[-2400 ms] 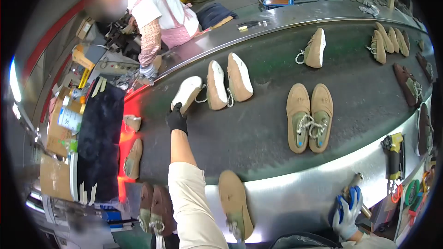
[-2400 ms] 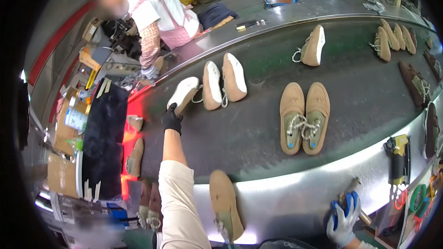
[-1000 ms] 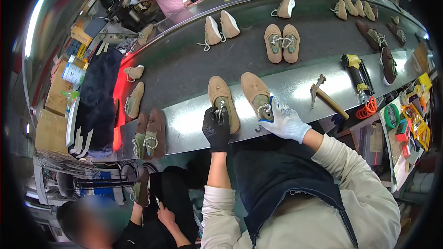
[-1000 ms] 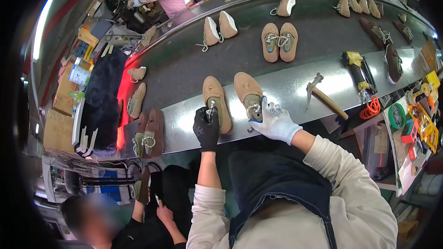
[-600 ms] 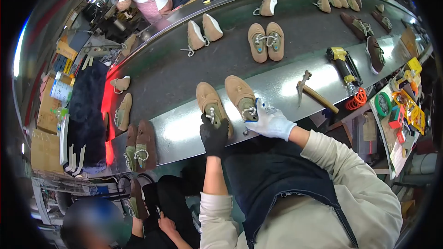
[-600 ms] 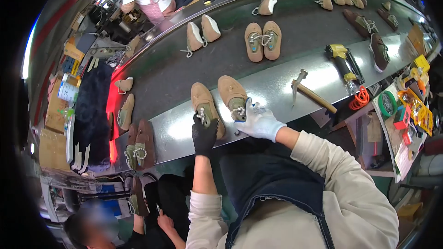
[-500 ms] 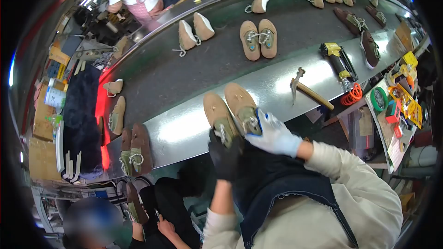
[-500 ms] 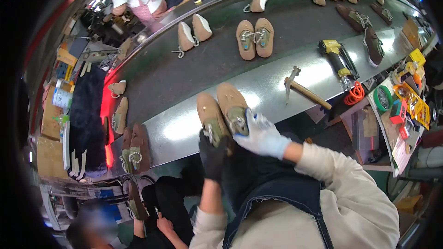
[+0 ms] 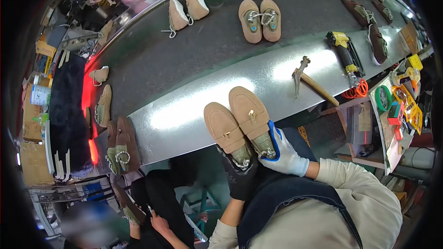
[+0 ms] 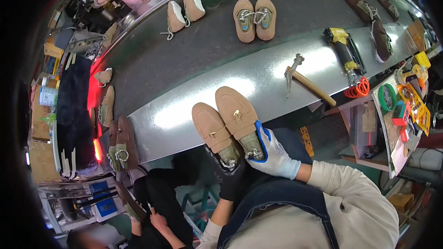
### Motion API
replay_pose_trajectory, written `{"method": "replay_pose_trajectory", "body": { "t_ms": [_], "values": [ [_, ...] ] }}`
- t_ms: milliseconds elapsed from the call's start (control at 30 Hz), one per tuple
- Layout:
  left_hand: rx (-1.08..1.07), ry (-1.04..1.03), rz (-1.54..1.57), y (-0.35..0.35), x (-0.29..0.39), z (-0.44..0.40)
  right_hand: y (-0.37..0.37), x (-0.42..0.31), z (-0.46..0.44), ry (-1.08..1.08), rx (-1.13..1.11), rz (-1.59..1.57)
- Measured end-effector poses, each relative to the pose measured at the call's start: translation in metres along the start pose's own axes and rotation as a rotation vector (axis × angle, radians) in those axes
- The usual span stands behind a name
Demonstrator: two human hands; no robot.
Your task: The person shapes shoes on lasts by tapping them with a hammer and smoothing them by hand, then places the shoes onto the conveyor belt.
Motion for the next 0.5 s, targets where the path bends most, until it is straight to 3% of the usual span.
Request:
{"method": "replay_pose_trajectory", "body": {
  "t_ms": [433, 500],
  "values": [
    [-0.116, 0.123, -0.088, 0.004, -0.013, -0.010, 0.015, -0.002, -0.021, -0.077, -0.101, -0.002],
    [-0.150, 0.227, 0.824, 0.011, -0.016, -0.028, 0.030, -0.022, -0.047, -0.246, -0.257, -0.635]
  ]
}}
Point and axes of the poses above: each hand's wrist, its own z-axis away from the middle knuckle, its own y-axis out of the back of the hand, x = y × z, the point moved 4 cm from there along -z, towards the middle knuckle, and after that the axes turned 4 degrees about y, right-handed, at the moved point
